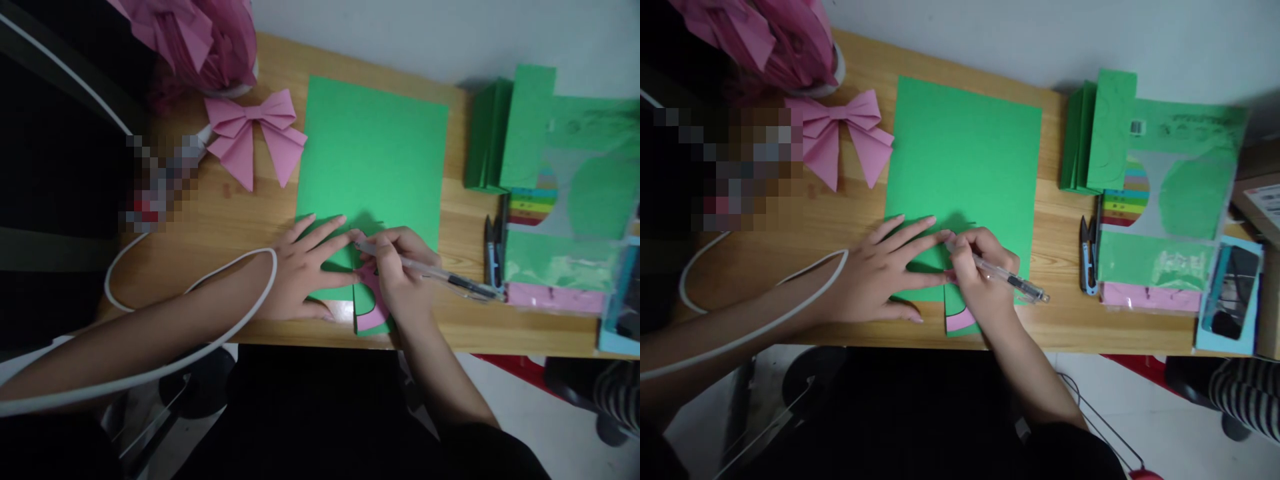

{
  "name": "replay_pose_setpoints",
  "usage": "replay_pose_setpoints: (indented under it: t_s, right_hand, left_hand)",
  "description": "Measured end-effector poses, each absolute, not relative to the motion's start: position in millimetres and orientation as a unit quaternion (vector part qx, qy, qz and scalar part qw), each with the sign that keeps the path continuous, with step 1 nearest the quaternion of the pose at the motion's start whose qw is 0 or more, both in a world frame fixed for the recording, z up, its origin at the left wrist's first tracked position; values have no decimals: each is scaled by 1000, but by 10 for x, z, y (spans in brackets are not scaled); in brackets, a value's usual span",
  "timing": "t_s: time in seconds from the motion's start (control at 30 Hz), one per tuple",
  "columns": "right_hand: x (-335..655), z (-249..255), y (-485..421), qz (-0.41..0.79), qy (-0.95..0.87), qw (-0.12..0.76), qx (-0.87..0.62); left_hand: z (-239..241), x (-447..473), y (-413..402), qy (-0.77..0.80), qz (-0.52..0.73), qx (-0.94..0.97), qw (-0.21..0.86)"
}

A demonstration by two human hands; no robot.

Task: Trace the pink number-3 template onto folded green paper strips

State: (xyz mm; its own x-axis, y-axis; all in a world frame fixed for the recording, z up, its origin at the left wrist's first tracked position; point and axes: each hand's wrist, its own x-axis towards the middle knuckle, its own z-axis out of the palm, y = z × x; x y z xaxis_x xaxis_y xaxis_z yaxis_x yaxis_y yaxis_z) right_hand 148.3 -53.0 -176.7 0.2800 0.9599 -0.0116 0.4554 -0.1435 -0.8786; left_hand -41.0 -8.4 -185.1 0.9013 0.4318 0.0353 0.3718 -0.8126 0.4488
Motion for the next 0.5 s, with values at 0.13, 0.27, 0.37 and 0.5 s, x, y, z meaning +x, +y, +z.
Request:
replay_pose_setpoints:
  t_s: [0.13,0.27,0.37,0.5]
  right_hand:
    - [1484,-1766,-530,309,-517,408,-686]
    - [1491,-1762,-535,314,-507,420,-684]
    - [1496,-1764,-537,313,-502,429,-682]
    - [1492,-1765,-538,308,-508,422,-685]
  left_hand:
    - [-1841,-408,-87,213,67,949,221]
    - [-1848,-413,-87,212,66,948,228]
    - [-1854,-416,-83,211,71,948,228]
    - [-1860,-416,-83,211,70,947,233]
